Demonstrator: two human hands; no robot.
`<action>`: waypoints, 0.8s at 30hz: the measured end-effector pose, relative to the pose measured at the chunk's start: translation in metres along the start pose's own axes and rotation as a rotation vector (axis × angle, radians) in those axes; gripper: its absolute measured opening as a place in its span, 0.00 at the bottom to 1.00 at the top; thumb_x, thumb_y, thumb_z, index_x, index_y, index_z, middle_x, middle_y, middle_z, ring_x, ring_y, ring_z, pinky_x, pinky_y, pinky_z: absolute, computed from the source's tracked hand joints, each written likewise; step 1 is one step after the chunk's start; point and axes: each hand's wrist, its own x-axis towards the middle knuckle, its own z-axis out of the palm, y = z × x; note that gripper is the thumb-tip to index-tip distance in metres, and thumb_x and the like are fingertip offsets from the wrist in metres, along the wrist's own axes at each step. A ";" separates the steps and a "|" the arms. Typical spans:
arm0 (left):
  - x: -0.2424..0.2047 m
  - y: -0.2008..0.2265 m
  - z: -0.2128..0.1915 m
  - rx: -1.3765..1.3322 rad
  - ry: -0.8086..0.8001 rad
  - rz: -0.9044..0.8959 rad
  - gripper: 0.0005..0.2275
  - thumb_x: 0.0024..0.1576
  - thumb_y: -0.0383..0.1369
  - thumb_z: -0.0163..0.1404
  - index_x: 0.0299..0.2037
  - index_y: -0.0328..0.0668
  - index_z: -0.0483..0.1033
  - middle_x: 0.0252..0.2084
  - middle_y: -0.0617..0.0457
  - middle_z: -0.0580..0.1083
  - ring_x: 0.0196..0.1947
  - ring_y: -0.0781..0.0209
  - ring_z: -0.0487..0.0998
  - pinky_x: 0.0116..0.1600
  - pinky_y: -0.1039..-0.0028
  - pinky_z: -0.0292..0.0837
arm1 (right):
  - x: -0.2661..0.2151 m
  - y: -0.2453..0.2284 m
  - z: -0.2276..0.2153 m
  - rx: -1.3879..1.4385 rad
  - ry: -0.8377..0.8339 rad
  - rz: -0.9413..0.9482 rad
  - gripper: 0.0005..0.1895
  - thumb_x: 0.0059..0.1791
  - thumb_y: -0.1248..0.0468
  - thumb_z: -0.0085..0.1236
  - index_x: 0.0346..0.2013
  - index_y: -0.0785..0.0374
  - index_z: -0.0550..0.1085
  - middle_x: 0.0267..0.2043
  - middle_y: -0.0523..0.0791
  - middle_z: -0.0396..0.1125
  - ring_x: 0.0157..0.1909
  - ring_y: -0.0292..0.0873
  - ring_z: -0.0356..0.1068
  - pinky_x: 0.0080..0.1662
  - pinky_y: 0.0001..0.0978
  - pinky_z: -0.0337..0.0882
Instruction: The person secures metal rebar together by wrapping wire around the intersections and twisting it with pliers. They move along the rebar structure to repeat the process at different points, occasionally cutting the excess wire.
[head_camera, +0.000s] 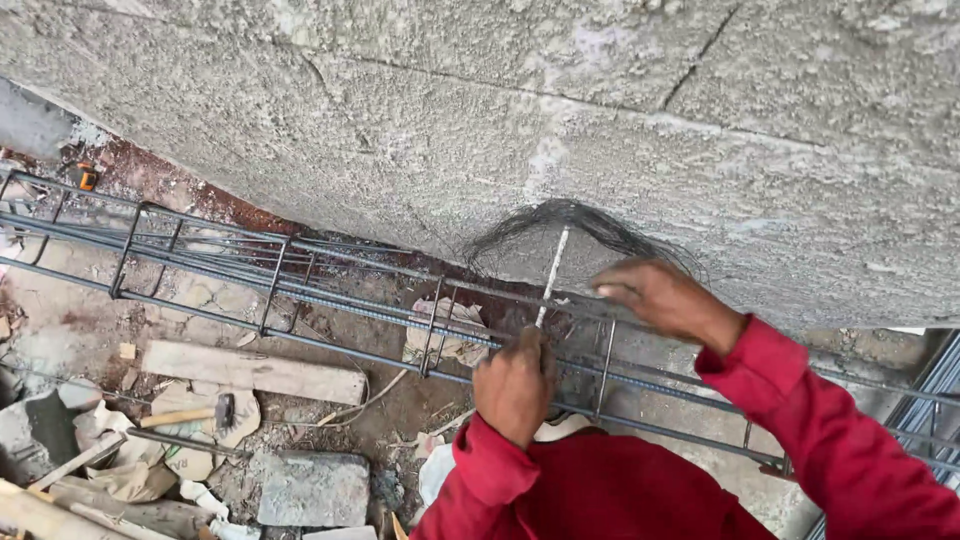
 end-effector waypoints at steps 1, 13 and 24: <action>0.003 0.001 -0.003 0.058 -0.052 -0.045 0.05 0.59 0.34 0.51 0.37 0.42 0.74 0.28 0.42 0.79 0.25 0.40 0.80 0.33 0.51 0.74 | 0.008 0.004 0.005 -0.033 -0.145 0.034 0.16 0.52 0.56 0.54 0.51 0.57 0.79 0.48 0.48 0.76 0.49 0.49 0.76 0.53 0.42 0.74; 0.010 0.003 0.072 0.239 -0.020 -0.173 0.10 0.58 0.32 0.48 0.49 0.42 0.73 0.25 0.39 0.78 0.25 0.36 0.81 0.29 0.47 0.74 | 0.060 0.052 0.048 0.083 -0.688 -0.068 0.18 0.51 0.54 0.56 0.52 0.57 0.79 0.53 0.47 0.76 0.56 0.47 0.74 0.58 0.41 0.70; 0.003 0.032 0.093 0.144 -0.058 -0.144 0.07 0.59 0.31 0.47 0.45 0.41 0.70 0.48 0.39 0.74 0.28 0.31 0.79 0.30 0.42 0.73 | 0.037 0.080 0.044 0.076 -0.420 0.083 0.17 0.46 0.53 0.65 0.40 0.63 0.80 0.41 0.49 0.76 0.47 0.47 0.76 0.50 0.41 0.74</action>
